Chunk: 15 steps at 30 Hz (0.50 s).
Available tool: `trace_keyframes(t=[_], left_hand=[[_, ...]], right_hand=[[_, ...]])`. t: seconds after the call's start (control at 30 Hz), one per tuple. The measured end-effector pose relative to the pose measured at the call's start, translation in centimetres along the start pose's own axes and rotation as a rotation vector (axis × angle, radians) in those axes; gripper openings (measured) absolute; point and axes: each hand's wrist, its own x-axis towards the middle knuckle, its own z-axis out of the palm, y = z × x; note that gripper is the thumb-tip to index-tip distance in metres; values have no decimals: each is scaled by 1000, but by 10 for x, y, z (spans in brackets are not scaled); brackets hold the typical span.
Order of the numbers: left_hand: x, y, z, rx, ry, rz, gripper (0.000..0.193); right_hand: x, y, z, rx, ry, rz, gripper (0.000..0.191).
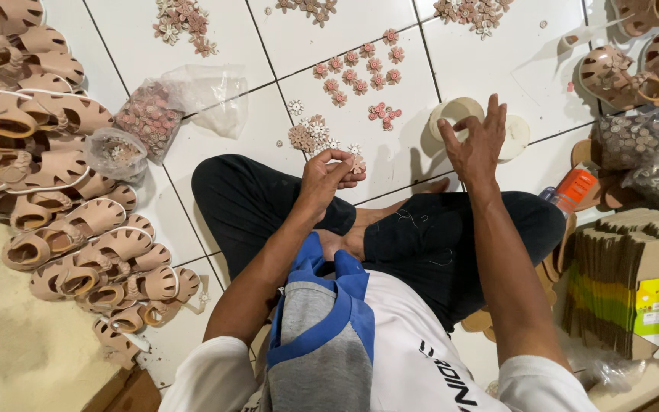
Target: The person sits on the floor and assembles small flower-shaped decorative parts by hand. They pick up individual components, press them together, and place the finished pieces on the floor. The process is repeated continuously with multiple small parts.
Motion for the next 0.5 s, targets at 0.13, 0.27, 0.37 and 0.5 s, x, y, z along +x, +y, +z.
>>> trace_keyframes(t=[0.13,0.27,0.37,0.5], left_hand=[[-2,-4,3,-2,-24,31,24],[-4,-10,15,16,-49,39,24],[-7,-11,24,12,-106,75,23],[-13,-7,27,53,-96,72,22]], right_hand=[[-20,-9,-4,206,111,-87,35],[-60,-39,9,652,-30,-96,32],[-78,-63,22,816,-140,-122,36],[-84,-76,24,901,-175,-30,40]])
